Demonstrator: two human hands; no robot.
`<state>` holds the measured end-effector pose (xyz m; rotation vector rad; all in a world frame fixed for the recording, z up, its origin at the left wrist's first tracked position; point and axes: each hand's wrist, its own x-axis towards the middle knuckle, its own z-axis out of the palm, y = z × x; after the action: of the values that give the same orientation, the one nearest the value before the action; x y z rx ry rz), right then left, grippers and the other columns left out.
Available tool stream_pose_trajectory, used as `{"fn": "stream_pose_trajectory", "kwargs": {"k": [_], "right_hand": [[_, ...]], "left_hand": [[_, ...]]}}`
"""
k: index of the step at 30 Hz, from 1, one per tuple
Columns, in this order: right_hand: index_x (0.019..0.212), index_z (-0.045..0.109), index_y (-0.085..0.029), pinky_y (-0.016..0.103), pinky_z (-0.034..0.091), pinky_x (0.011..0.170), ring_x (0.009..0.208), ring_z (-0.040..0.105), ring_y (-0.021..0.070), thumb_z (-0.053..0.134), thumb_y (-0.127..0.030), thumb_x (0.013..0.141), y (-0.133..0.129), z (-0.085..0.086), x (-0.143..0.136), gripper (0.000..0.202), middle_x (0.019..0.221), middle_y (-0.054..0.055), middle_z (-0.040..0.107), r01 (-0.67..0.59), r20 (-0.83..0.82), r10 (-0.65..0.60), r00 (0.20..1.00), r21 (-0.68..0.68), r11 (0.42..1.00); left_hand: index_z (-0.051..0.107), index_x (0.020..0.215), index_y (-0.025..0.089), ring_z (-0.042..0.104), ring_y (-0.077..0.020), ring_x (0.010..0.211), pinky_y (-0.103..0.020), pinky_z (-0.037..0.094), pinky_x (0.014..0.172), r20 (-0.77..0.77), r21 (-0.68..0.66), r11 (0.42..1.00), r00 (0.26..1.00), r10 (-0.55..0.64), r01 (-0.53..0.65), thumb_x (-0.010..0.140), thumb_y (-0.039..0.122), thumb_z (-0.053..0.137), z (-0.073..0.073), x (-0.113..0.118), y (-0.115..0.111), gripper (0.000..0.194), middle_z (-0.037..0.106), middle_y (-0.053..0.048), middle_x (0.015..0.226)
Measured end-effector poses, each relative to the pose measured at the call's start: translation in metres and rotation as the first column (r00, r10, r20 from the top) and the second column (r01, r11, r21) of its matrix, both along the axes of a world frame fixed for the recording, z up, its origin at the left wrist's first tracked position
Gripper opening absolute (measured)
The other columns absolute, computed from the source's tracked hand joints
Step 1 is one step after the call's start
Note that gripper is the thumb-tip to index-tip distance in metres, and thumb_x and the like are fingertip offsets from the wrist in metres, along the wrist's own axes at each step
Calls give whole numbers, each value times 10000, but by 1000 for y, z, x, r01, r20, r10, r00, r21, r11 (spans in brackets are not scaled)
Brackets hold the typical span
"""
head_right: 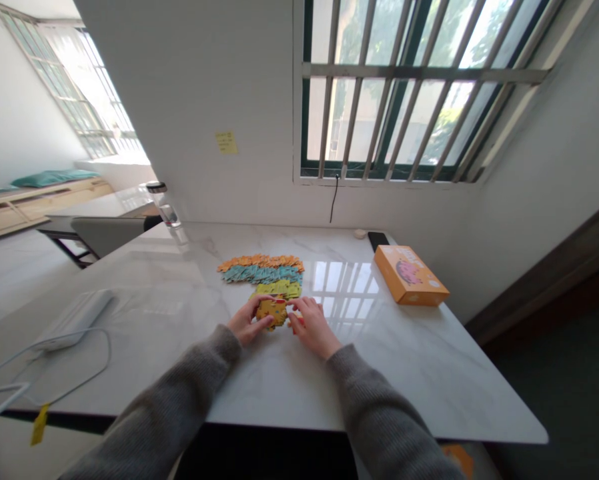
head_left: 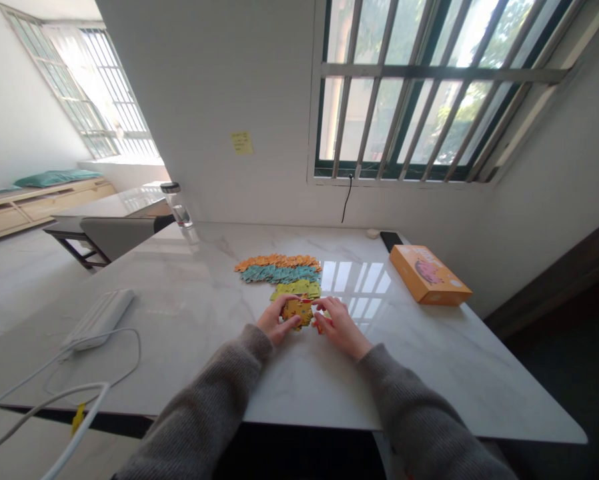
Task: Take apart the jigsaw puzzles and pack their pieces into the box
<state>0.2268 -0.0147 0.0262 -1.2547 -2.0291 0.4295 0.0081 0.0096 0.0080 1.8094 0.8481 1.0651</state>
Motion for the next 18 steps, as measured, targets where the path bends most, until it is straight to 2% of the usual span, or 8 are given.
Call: {"fn": "stream_pose_trajectory", "kwargs": {"k": [4,8,13,16,18], "right_hand": [[1184,588,-226,419,392,951,1057,544,251,477,-232,940,5,-1,11,268,1065,76,636,58,12,-58,998,-1,998],[1236,577,-230,439,384,967,1093,520,267,501,-267,938,6,-3,19,310,1110,86,633,66,91,-63,994,-32,997],[1287,580,-267,466,370,970,1123,485,301,631,-332,876,0,-6,17,419,1170,102,591,4,262,16,965,-77,997],[1308,582,-247,453,388,937,1057,499,298,654,-372,868,2,-8,19,463,1080,107,583,40,297,-3,955,-119,992],[1298,596,-245,440,397,911,1009,506,290,673,-392,856,4,-8,21,472,1026,101,579,74,317,-25,948,-142,987]], "left_hand": [[510,1228,184,646,-262,1081,-425,523,958,-38,-9,999,999,38,-38,839,389,698,-2,-2,2,478,631,-121,1212],[504,1253,188,671,-236,947,-401,550,873,-139,-11,992,983,121,-123,829,369,700,-4,-4,3,501,663,-108,1098],[428,1322,194,683,-220,915,-378,555,857,-115,-65,997,992,43,-51,833,337,675,-4,-5,1,567,662,-103,1110],[426,1344,198,677,-232,952,-387,539,890,-154,-59,998,988,2,-11,835,312,653,-2,-2,-3,568,667,-92,1107],[469,1319,203,664,-246,977,-402,521,914,-226,-6,1000,974,13,-14,833,289,640,-2,1,-7,523,670,-88,1112]]}}
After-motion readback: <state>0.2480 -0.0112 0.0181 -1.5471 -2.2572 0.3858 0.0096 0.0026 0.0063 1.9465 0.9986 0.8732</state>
